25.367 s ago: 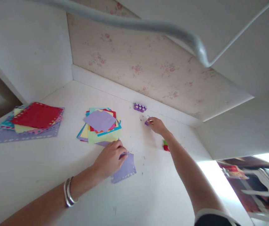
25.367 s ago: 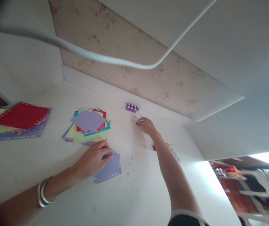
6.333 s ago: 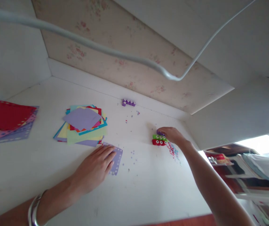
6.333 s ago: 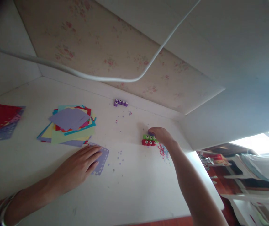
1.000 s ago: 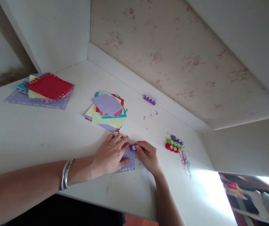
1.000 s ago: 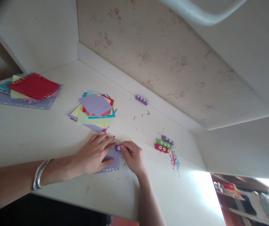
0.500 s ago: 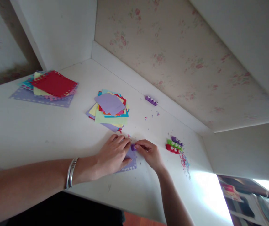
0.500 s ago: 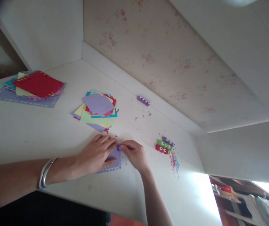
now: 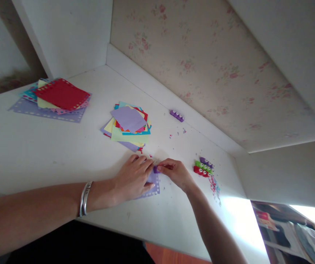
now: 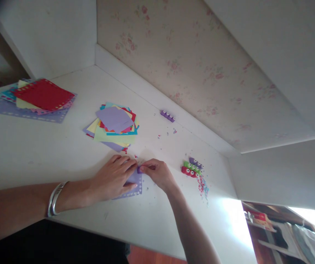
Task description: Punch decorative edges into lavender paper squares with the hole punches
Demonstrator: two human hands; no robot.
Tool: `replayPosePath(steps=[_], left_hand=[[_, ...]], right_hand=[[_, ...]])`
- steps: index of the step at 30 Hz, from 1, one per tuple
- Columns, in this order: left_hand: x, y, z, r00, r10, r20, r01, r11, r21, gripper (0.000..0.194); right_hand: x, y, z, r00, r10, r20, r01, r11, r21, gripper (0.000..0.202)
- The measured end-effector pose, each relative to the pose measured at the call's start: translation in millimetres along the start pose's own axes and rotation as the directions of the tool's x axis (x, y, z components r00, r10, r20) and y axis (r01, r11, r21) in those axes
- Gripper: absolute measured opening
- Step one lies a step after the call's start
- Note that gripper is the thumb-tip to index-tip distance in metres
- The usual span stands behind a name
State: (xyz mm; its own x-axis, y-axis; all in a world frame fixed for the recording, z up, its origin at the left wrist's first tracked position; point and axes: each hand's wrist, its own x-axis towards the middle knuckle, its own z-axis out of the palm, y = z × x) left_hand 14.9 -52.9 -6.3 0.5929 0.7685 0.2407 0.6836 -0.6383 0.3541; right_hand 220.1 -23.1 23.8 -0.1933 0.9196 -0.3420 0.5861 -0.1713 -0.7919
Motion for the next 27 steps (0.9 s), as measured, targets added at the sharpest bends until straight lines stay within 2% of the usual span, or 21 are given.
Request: replayPosePath(steps=[3, 7, 10, 18, 22, 25, 27], left_hand=[[1, -1, -0.5, 1.0, 0.003, -0.001, -0.003, 1.0, 0.005, 0.043], [1, -2, -1.7, 1.0, 0.007, -0.002, -0.007, 1.0, 0.02, 0.046], [2, -3, -2.1, 1.0, 0.005, -0.003, -0.005, 1.0, 0.026, 0.049], [1, -3, -5.7, 1.0, -0.003, 0.01, 0.003, 0.999, 0.042, 0.048], [2, -2, -7.9, 1.0, -0.006, 0.01, 0.005, 0.999, 0.034, 0.049], [3, -2, -8.8, 1.0, 0.001, 0.022, -0.002, 1.0, 0.029, 0.051], [3, -2, -9.2, 1.0, 0.002, 0.03, -0.002, 1.0, 0.029, 0.052]], right_hand=[[1, -4, 0, 0.999, 0.037, 0.003, -0.037, 0.998, -0.041, 0.018], [1, -8, 1, 0.999, 0.006, -0.047, -0.014, 0.984, -0.178, 0.016], [3, -9, -1, 1.0, 0.026, -0.008, -0.027, 0.977, -0.211, 0.017], [4, -2, -9, 0.991, 0.056, 0.121, -0.053, 0.998, -0.026, 0.027], [-3, 10, -23, 0.996, 0.059, 0.074, -0.059, 0.998, 0.002, 0.029], [-12, 20, -38, 0.997, 0.058, 0.041, -0.056, 0.998, -0.039, 0.026], [-19, 24, -45, 0.997, 0.073, -0.021, -0.075, 0.992, -0.1, 0.029]])
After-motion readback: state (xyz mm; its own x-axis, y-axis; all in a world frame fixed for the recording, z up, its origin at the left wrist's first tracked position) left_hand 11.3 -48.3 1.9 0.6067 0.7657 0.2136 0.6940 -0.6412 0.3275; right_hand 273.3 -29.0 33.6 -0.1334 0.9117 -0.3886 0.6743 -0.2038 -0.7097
